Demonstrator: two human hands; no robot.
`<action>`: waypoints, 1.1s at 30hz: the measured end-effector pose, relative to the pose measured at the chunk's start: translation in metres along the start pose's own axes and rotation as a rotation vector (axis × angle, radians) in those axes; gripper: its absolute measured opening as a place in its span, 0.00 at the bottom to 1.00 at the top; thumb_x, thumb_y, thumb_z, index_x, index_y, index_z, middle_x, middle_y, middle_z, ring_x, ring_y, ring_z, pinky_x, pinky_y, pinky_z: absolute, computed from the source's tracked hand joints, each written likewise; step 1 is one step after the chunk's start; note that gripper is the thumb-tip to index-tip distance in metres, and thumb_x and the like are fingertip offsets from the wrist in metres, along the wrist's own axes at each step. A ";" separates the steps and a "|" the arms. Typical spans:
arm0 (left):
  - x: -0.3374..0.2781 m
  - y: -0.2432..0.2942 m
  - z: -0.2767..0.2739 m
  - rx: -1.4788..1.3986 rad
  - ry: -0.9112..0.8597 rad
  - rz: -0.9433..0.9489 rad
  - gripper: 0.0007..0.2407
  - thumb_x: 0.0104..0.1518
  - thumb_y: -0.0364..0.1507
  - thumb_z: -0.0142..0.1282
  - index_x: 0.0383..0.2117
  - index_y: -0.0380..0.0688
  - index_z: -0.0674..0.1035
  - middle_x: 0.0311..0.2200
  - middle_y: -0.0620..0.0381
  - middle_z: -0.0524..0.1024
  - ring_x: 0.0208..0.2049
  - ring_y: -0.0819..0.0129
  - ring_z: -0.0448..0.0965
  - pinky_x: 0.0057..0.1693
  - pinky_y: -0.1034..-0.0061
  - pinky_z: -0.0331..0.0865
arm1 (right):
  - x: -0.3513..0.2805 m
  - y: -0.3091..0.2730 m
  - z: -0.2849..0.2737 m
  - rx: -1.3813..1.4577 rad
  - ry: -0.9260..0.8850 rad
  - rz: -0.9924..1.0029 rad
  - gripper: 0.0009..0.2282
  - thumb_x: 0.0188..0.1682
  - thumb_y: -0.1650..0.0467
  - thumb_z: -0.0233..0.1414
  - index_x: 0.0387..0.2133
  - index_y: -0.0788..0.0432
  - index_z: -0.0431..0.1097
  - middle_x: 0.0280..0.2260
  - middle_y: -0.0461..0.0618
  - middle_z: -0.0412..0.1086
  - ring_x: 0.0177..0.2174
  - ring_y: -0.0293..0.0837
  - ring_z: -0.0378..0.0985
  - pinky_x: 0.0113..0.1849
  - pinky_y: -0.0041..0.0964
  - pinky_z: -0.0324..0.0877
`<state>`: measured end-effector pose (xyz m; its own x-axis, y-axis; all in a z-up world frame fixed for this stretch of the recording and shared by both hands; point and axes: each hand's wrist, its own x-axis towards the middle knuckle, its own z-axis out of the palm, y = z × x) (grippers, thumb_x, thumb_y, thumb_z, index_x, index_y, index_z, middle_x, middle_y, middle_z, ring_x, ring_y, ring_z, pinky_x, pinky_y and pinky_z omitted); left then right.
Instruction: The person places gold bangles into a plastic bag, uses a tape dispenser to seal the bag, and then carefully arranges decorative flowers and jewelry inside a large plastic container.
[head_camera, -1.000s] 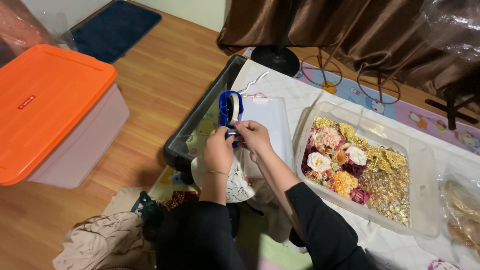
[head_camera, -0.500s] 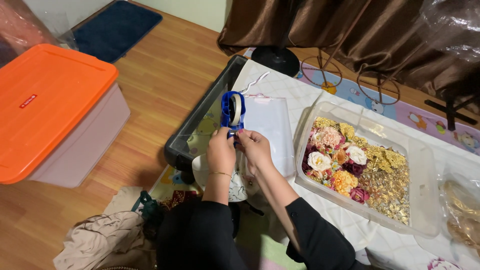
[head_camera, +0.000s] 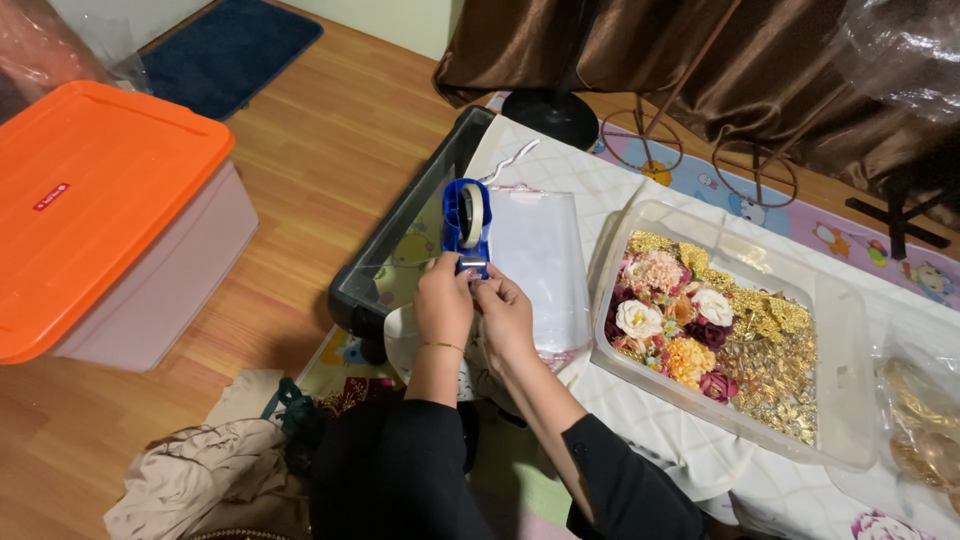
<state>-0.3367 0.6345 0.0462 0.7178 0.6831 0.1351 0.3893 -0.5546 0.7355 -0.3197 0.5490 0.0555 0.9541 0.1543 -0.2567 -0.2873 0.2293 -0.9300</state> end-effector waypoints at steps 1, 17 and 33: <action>-0.001 0.001 -0.001 -0.001 0.000 0.000 0.07 0.58 0.30 0.58 0.42 0.51 0.79 0.38 0.54 0.77 0.41 0.47 0.83 0.49 0.53 0.79 | 0.003 0.004 -0.001 -0.001 0.000 0.000 0.07 0.47 0.74 0.56 0.22 0.66 0.69 0.35 0.55 0.72 0.27 0.40 0.72 0.27 0.29 0.71; -0.002 0.003 -0.007 -0.057 -0.038 -0.018 0.08 0.59 0.30 0.58 0.43 0.50 0.80 0.39 0.52 0.77 0.44 0.48 0.82 0.51 0.55 0.78 | 0.030 0.025 0.002 -0.281 0.075 -0.190 0.10 0.43 0.72 0.58 0.15 0.62 0.68 0.41 0.55 0.76 0.29 0.43 0.76 0.31 0.34 0.70; -0.013 0.028 -0.045 -0.155 -0.086 0.043 0.07 0.59 0.27 0.52 0.42 0.48 0.79 0.40 0.50 0.76 0.46 0.45 0.81 0.53 0.54 0.76 | 0.000 -0.001 -0.058 -0.314 -0.155 -0.367 0.05 0.52 0.70 0.57 0.38 0.57 0.77 0.21 0.47 0.71 0.28 0.35 0.69 0.34 0.28 0.67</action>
<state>-0.3611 0.6315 0.0949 0.7815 0.6130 0.1162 0.2682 -0.4981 0.8246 -0.3150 0.4929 0.0410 0.9566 0.2645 0.1221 0.1269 -0.0013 -0.9919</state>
